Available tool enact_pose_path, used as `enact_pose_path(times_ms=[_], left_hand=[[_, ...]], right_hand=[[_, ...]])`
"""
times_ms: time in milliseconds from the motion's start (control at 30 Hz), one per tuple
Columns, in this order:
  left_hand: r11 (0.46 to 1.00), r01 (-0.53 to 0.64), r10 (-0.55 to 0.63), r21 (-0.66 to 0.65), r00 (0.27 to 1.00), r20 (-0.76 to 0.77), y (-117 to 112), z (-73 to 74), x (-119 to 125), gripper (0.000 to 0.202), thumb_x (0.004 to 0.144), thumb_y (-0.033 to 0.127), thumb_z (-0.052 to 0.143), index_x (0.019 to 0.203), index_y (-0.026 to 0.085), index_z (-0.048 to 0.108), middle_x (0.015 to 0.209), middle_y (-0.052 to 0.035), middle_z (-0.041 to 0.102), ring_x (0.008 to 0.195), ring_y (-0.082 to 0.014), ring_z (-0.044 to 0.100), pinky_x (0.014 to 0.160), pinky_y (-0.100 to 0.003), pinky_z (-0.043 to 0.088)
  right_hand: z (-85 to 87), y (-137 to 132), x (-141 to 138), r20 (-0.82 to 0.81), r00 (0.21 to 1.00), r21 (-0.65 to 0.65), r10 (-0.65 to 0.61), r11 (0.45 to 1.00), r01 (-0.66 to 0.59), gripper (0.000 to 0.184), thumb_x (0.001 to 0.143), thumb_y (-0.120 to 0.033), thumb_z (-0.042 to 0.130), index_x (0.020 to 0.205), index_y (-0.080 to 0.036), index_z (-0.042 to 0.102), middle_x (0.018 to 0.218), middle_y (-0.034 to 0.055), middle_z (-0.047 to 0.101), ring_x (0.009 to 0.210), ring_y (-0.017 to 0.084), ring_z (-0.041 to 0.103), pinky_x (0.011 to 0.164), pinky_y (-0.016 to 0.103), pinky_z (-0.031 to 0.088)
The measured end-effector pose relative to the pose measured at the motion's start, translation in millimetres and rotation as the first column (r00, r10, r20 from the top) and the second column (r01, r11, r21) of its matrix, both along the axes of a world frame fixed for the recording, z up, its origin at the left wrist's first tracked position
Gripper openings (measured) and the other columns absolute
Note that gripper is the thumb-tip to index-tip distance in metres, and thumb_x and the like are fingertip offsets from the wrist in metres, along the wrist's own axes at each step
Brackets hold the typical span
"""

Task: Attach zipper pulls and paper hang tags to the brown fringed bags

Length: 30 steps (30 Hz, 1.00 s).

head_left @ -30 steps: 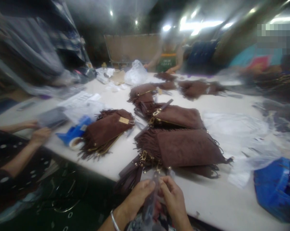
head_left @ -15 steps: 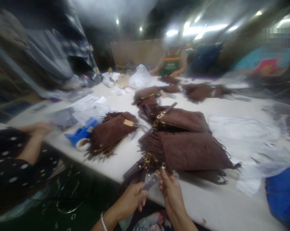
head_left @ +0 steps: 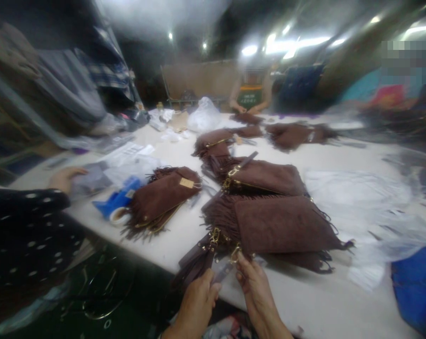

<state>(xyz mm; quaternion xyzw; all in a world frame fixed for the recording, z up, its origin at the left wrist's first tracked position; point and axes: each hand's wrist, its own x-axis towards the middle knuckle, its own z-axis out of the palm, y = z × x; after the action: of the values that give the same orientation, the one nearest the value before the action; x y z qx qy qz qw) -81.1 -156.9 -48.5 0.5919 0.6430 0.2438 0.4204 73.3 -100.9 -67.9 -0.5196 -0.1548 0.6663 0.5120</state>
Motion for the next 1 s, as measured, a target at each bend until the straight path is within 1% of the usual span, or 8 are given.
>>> enact_pose_path(times_ms=[100,200,267,367,567,733,867,1000], left_hand=[[0.965,0.077,0.006,0.249,0.949,-0.316,-1.7,-4.9,3.8,0.016,0.093,0.025,0.043,0.084,0.021,0.055,0.073,-0.0035,0.063,0.068,-0.0199,0.06,0.062,-0.029,0.038],[0.887,0.199,0.105,0.416,0.791,-0.603,-6.2,-12.1,3.8,0.018,0.091,0.012,0.042,0.09,0.019,0.058,0.083,-0.0072,0.063,0.075,-0.0237,0.059,0.069,-0.034,0.04],[0.859,0.234,0.165,0.455,0.716,-0.678,-9.6,-15.7,2.1,0.021,0.087,0.005,0.042,0.091,0.018,0.058,0.083,-0.007,0.062,0.073,-0.0234,0.058,0.069,-0.034,0.04],[0.868,0.215,0.183,0.448,0.701,-0.689,-12.3,-16.6,-1.7,0.023,0.084,0.001,0.043,0.089,0.018,0.057,0.083,-0.0063,0.062,0.073,-0.0219,0.058,0.069,-0.032,0.041],[0.99,0.0,0.062,0.139,0.894,-0.443,-8.2,-0.9,-0.4,0.022,0.084,0.008,0.046,0.101,0.02,0.052,0.091,-0.0052,0.065,0.086,-0.0219,0.064,0.074,-0.029,0.043],[0.989,-0.04,0.019,-0.145,0.99,-0.142,-5.8,7.9,10.2,0.031,0.082,0.02,0.051,0.113,0.019,0.051,0.115,-0.0085,0.063,0.107,-0.0233,0.059,0.088,-0.03,0.042],[0.975,-0.02,0.058,-0.222,0.984,0.168,-12.4,-1.4,14.8,0.05,0.081,0.038,0.06,0.125,0.016,0.051,0.116,-0.011,0.062,0.114,-0.0279,0.053,0.094,-0.034,0.04],[0.958,-0.109,0.213,-0.264,0.888,0.407,-21.8,-18.2,22.1,0.058,0.081,0.056,0.058,0.122,0.016,0.056,0.088,-0.0085,0.065,0.092,-0.0252,0.061,0.083,-0.033,0.045]], right_hand=[[-2.7,-0.5,0.4,0.01,1.0,-0.009,-0.022,1.0,0.022,0.043,0.062,-0.044,0.082,0.093,-0.018,0.068,0.091,0.002,0.067,0.074,0.013,0.056,0.054,0.019,0.043],[-4.1,-2.1,1.4,0.054,0.998,0.008,-0.031,1.0,0.03,0.043,0.062,-0.044,0.082,0.092,-0.017,0.068,0.09,0.002,0.065,0.074,0.012,0.052,0.053,0.019,0.042],[-3.6,-3.4,2.0,0.082,0.996,0.014,-0.021,1.0,0.02,0.042,0.063,-0.046,0.081,0.09,-0.016,0.068,0.089,0.0021,0.064,0.072,0.012,0.051,0.052,0.019,0.041],[-1.5,-3.9,2.8,0.094,0.995,0.001,-0.028,1.0,0.028,0.041,0.063,-0.046,0.081,0.087,-0.015,0.068,0.081,0.0006,0.062,0.068,0.011,0.048,0.05,0.019,0.04],[-1.8,-2.5,3.6,0.02,0.999,0.005,-0.035,0.999,0.035,0.039,0.062,-0.044,0.083,0.08,-0.015,0.065,0.069,-0.0024,0.058,0.061,0.01,0.048,0.048,0.018,0.04],[-2.2,-2.6,4.7,-0.099,0.995,0.017,-0.022,1.0,0.024,0.038,0.062,-0.039,0.085,0.084,-0.015,0.066,0.076,-0.0015,0.063,0.06,0.008,0.051,0.048,0.015,0.042],[1.7,-3.0,6.4,-0.159,0.987,0.012,0.001,1.0,0.001,0.036,0.063,-0.037,0.085,0.085,-0.015,0.067,0.079,-0.0013,0.066,0.06,0.006,0.052,0.049,0.012,0.044],[4.8,-3.8,6.3,-0.189,0.982,-0.003,0.0,1.0,-0.001,0.035,0.063,-0.037,0.086,0.084,-0.016,0.067,0.078,-0.0017,0.065,0.062,0.006,0.056,0.053,0.013,0.048]])
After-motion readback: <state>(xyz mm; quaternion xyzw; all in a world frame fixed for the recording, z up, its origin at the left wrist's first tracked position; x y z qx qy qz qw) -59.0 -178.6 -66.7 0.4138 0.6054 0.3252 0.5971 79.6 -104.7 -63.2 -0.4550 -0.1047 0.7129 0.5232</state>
